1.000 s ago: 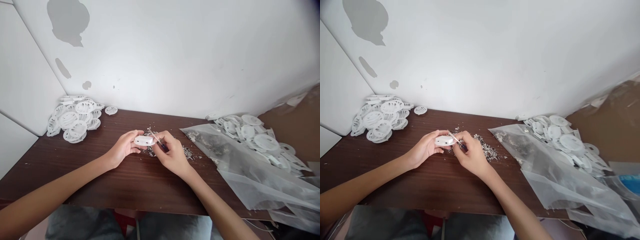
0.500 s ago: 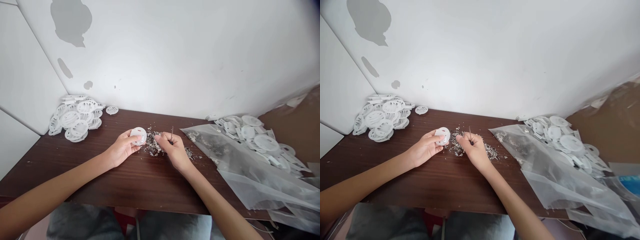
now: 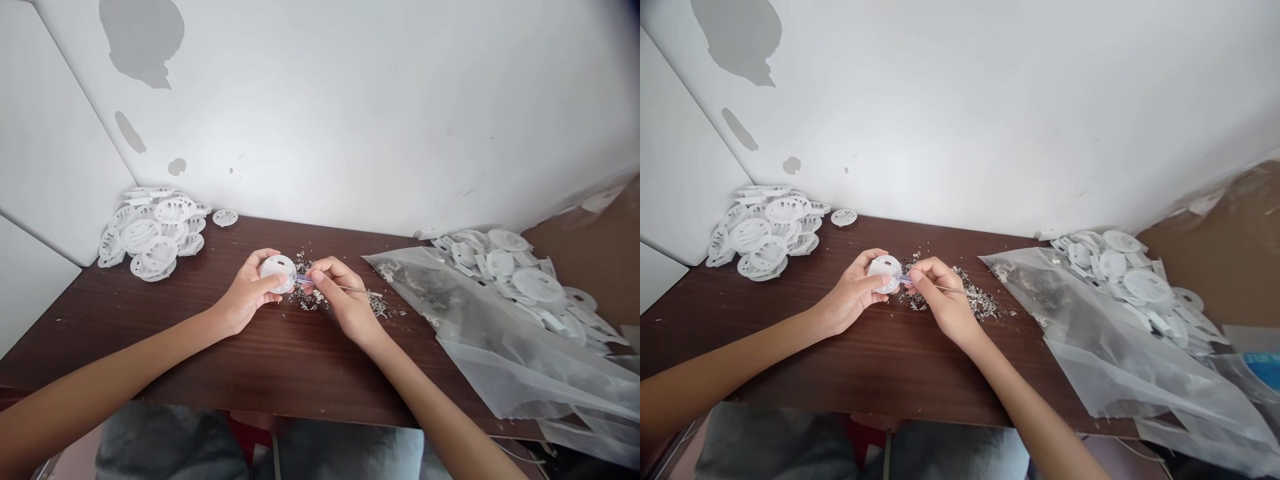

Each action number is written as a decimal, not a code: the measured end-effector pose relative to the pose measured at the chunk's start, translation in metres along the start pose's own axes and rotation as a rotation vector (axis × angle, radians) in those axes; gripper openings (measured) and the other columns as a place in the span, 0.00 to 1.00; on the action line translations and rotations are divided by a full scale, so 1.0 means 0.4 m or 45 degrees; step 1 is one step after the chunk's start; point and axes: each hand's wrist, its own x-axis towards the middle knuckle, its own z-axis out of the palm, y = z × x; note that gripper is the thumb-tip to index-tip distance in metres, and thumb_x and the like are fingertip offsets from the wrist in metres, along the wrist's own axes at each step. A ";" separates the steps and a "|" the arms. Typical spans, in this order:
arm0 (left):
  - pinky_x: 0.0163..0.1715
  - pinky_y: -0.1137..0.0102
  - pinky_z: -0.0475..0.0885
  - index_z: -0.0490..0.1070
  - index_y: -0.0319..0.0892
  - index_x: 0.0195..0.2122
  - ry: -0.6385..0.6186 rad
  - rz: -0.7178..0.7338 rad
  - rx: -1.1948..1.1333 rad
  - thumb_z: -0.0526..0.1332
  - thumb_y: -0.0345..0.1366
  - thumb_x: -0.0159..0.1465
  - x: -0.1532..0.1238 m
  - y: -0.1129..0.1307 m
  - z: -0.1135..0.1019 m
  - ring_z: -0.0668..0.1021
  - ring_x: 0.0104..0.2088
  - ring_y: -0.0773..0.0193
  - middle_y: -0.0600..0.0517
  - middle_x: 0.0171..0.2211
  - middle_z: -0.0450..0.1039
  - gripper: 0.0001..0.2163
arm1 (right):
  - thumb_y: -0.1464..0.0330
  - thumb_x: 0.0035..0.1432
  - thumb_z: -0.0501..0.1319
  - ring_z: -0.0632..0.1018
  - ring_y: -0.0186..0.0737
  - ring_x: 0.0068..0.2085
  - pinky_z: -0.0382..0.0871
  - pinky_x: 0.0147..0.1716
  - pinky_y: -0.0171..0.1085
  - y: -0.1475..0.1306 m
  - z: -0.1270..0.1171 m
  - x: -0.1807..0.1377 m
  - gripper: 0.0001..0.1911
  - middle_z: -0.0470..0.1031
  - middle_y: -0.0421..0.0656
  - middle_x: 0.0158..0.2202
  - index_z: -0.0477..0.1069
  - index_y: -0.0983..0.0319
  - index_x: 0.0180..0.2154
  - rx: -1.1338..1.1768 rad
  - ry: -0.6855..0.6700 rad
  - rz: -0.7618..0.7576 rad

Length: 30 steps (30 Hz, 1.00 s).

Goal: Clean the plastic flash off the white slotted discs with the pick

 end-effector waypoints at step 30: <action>0.40 0.68 0.72 0.68 0.45 0.49 0.113 0.169 0.144 0.75 0.38 0.55 -0.011 -0.020 0.007 0.77 0.38 0.64 0.54 0.38 0.76 0.23 | 0.71 0.69 0.63 0.84 0.46 0.45 0.81 0.45 0.46 0.027 -0.013 -0.012 0.13 0.84 0.46 0.47 0.77 0.53 0.52 -0.784 -0.165 -0.739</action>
